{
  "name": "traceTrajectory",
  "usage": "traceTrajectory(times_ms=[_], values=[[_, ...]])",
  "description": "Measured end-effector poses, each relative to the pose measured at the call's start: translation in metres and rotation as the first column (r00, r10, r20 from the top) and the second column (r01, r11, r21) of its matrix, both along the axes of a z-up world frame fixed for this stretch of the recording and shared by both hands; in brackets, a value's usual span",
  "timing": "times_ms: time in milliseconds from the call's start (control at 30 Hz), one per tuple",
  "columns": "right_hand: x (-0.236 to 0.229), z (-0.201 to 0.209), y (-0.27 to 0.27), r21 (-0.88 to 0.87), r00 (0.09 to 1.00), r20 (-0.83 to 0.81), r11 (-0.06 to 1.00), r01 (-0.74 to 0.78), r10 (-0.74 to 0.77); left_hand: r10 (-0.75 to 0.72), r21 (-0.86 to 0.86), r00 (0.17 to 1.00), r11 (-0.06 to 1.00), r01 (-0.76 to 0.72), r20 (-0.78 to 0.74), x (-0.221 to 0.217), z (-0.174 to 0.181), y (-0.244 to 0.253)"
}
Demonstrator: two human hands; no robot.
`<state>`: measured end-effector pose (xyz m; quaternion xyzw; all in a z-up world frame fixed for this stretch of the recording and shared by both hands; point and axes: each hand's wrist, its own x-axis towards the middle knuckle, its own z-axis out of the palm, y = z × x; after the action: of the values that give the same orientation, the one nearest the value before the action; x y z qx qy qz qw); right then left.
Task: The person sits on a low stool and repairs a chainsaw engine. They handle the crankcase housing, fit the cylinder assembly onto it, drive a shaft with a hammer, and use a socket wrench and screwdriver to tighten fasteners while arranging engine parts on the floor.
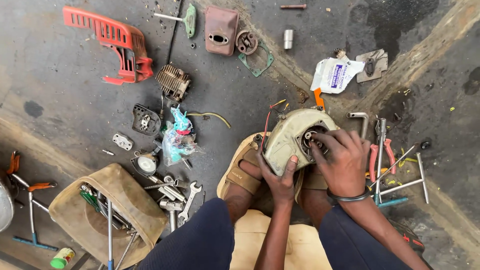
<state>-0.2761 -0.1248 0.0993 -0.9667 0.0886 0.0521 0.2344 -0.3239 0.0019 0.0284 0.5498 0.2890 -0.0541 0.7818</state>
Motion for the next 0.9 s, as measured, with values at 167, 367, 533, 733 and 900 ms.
traceTrajectory(times_ms=[167,367,533,733,900], values=[[0.002,0.0,0.0,-0.09,0.999,-0.015,0.995,-0.034,0.032,0.014,-0.015,1.0,1.0,-0.015,-0.009,0.001,0.002,0.0],[-0.003,-0.003,-0.005,-0.009,0.998,0.039,0.998,-0.057,0.057,-0.011,0.019,1.0,1.0,0.011,0.01,-0.004,-0.005,0.001],[-0.001,-0.006,-0.004,-0.006,0.999,-0.004,0.999,-0.048,0.048,-0.019,0.027,1.0,0.999,0.019,0.005,-0.004,-0.006,0.0],[0.002,-0.001,-0.003,-0.063,0.996,-0.002,0.994,-0.088,0.088,-0.027,0.026,1.0,0.999,0.026,0.009,0.0,-0.003,0.002],[-0.001,-0.006,-0.006,-0.061,0.997,0.014,0.995,-0.08,0.081,-0.03,0.033,1.0,0.999,0.03,-0.008,-0.004,-0.007,0.0]])
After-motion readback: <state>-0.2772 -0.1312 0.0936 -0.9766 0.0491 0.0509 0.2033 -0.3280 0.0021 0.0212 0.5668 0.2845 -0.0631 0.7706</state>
